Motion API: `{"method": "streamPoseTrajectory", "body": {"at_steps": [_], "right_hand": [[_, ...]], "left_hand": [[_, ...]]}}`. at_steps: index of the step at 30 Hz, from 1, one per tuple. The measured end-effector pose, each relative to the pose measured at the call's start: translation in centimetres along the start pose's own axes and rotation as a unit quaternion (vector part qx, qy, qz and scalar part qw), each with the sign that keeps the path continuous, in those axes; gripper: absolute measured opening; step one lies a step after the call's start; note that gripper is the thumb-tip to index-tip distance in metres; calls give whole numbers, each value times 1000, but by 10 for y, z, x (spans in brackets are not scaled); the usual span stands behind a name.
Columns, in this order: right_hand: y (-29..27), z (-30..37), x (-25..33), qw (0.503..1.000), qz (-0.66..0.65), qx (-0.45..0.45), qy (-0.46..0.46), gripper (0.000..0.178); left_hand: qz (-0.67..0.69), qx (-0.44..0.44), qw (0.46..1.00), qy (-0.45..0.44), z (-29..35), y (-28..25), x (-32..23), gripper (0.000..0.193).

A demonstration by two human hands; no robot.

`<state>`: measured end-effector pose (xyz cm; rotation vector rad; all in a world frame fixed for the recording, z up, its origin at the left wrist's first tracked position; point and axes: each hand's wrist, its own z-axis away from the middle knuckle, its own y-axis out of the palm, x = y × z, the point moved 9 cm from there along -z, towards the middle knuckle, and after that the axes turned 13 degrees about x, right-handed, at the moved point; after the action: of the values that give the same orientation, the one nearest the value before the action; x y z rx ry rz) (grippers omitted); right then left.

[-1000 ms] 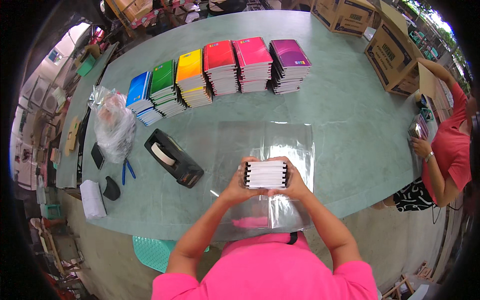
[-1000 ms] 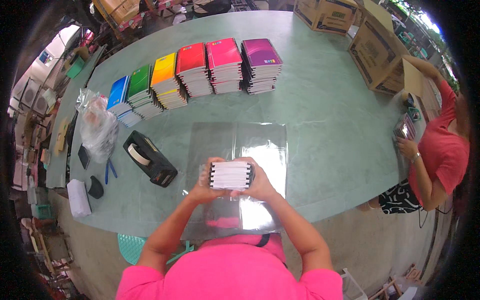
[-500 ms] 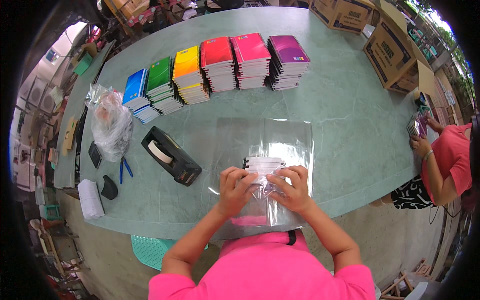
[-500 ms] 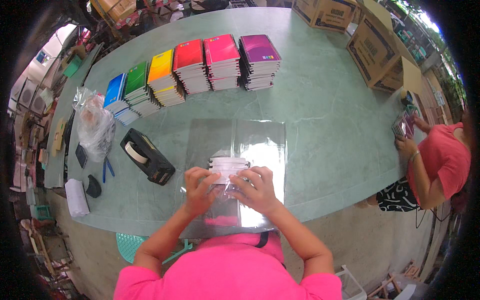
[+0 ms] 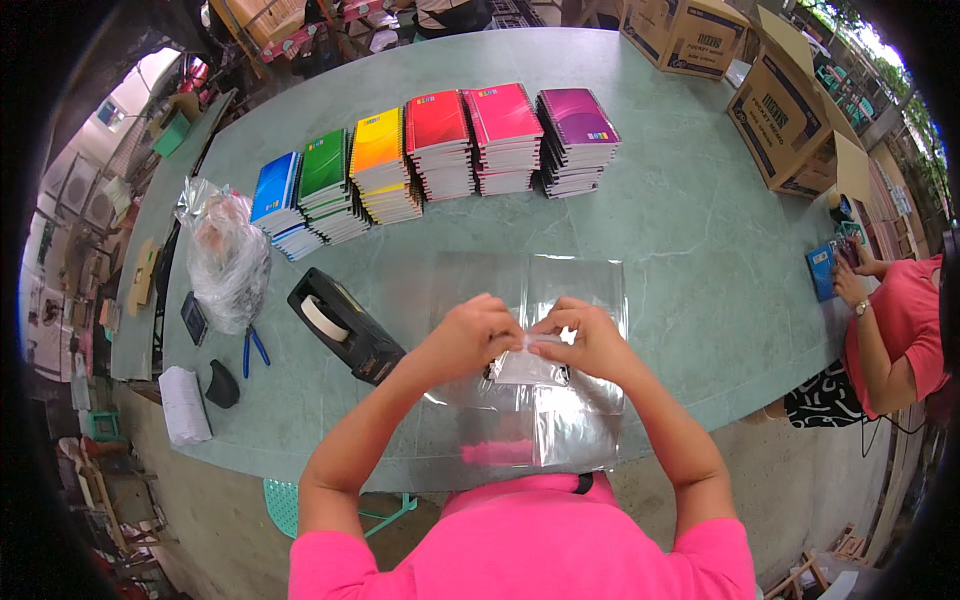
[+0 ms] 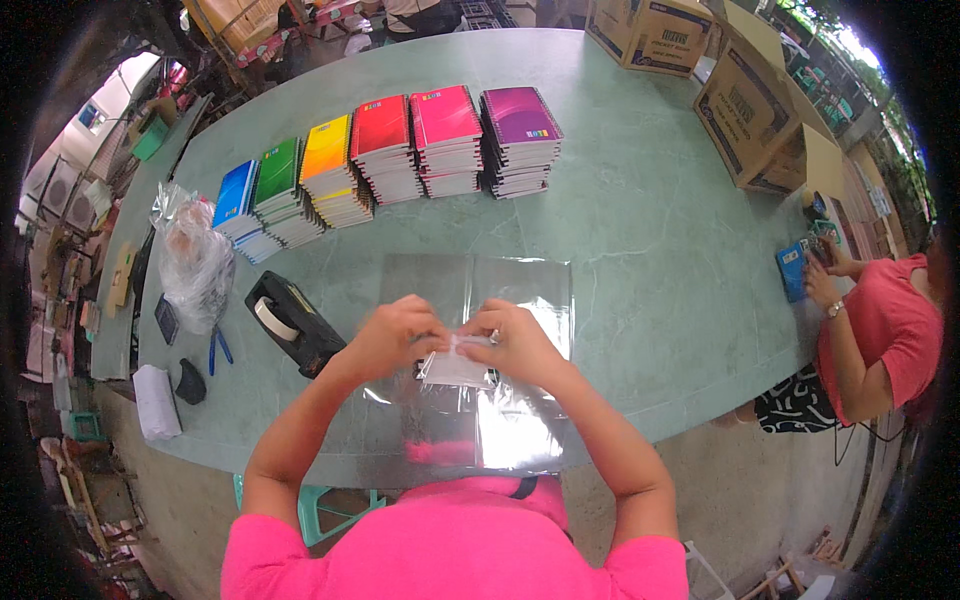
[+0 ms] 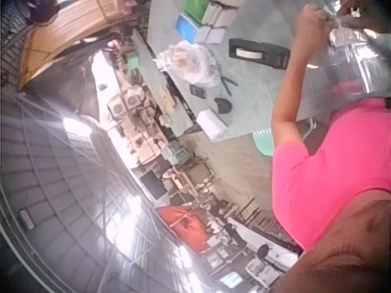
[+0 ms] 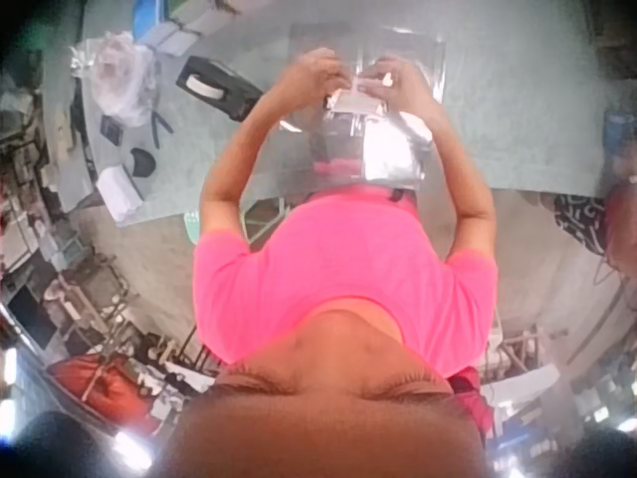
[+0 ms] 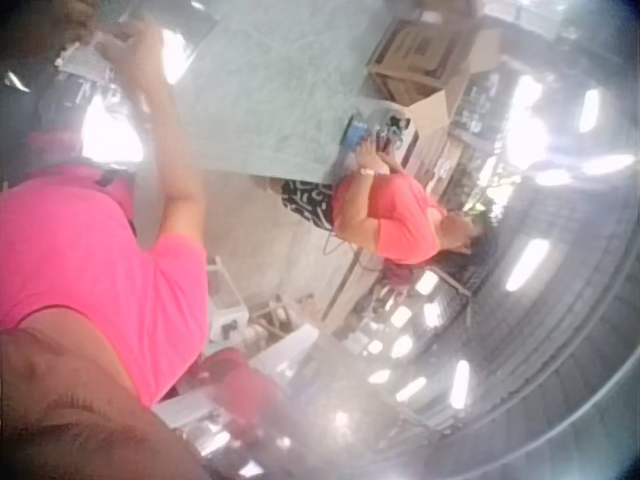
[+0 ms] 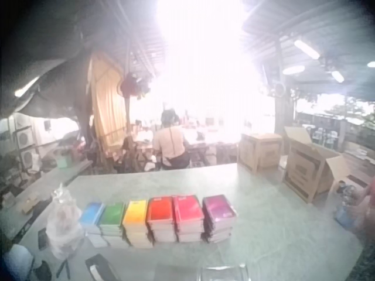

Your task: The person selects several spiral-bound notebooks from stacks on a table and places them into a clear plastic sleeve. The person then pulls tape from a dispenser and applies it to the sleeve to seal the package.

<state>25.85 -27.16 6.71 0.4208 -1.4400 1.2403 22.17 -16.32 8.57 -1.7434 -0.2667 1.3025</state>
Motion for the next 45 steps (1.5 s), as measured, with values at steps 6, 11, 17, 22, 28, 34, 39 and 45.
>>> {"method": "streamPoseTrajectory", "body": {"at_steps": [6,11,17,22,28,34,39,45], "right_hand": [[24,20,49,942,306,-32,-130,19],[44,53,58,905,378,-77,-180,33],[49,67,44,881,390,-149,-223,37],[50,66,49,879,385,-157,-235,35],[50,67,45,867,401,-167,-245,32],[50,67,43,871,369,-176,-273,32],[48,61,34,877,356,-156,-283,26],[48,64,36,877,334,-159,-307,35]], "left_hand": [[-155,39,987,-16,16,8,-48,24],[-269,-95,958,25,48,18,-66,24],[-75,-476,814,-323,184,-35,40,18],[339,-539,641,-428,243,20,134,30],[243,-548,701,-387,230,12,95,25],[244,-399,730,-498,261,59,93,23],[324,-370,752,-438,186,37,30,26],[445,-336,761,-333,87,83,-10,28]]}}
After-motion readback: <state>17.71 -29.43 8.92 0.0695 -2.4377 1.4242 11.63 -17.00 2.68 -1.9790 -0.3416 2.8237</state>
